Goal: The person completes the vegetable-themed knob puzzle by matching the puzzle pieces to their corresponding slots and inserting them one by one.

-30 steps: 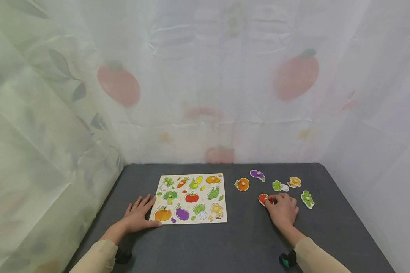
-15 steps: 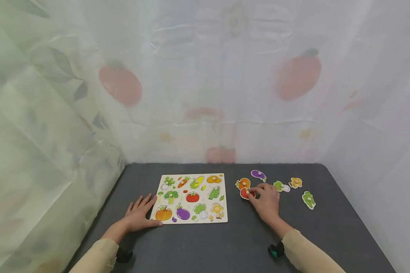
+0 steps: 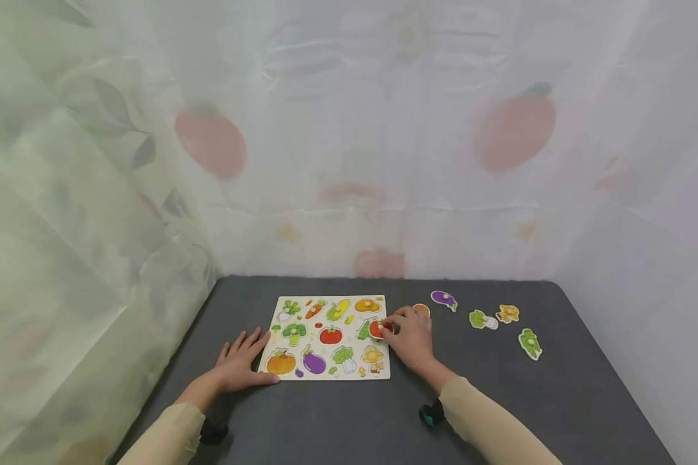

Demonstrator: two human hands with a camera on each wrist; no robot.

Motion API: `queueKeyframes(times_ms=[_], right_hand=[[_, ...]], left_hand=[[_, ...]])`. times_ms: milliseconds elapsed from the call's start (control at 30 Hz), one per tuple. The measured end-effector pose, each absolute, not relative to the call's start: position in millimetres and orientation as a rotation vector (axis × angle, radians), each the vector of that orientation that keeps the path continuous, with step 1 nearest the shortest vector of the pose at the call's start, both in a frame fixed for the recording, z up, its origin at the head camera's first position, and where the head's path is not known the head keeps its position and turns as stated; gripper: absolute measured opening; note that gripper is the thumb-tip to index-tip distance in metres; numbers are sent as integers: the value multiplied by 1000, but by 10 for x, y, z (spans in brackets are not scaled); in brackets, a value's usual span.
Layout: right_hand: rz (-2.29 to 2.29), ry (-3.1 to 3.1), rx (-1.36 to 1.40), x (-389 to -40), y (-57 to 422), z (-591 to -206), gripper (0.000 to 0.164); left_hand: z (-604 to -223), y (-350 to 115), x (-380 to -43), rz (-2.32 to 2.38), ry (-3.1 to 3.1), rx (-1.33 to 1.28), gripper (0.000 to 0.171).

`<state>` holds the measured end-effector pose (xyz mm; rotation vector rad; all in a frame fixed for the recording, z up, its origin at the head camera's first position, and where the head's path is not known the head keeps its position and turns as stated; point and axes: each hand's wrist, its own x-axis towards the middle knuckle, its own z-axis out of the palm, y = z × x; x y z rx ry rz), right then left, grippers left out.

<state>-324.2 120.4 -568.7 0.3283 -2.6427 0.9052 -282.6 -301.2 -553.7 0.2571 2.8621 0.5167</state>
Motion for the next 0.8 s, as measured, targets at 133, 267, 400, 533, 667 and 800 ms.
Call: queueKeyframes(times_ms=[133, 267, 400, 533, 667, 800], right_hand=[[897, -2674, 365, -3300, 995, -5681, 12], [905, -2696, 394, -3346, 807, -5657, 10], [911, -2708, 438, -3376, 645, -5644, 9], [904, -2723, 477, -3401, 513, -5666, 8], [911, -2753, 499, -3418, 417, -5692, 7], [909, -2761, 515, -3436, 342, -5718, 7]], left_hand=[[-5517, -3007, -2820, 504, 2859, 251, 118], [-5499, -3000, -2821, 485, 2857, 243, 118], [-5495, -2991, -2820, 476, 2856, 238, 118], [-5482, -2982, -2814, 467, 2853, 237, 119], [-5482, -2978, -2813, 479, 2854, 236, 118], [-5503, -2987, -2819, 483, 2865, 237, 118]])
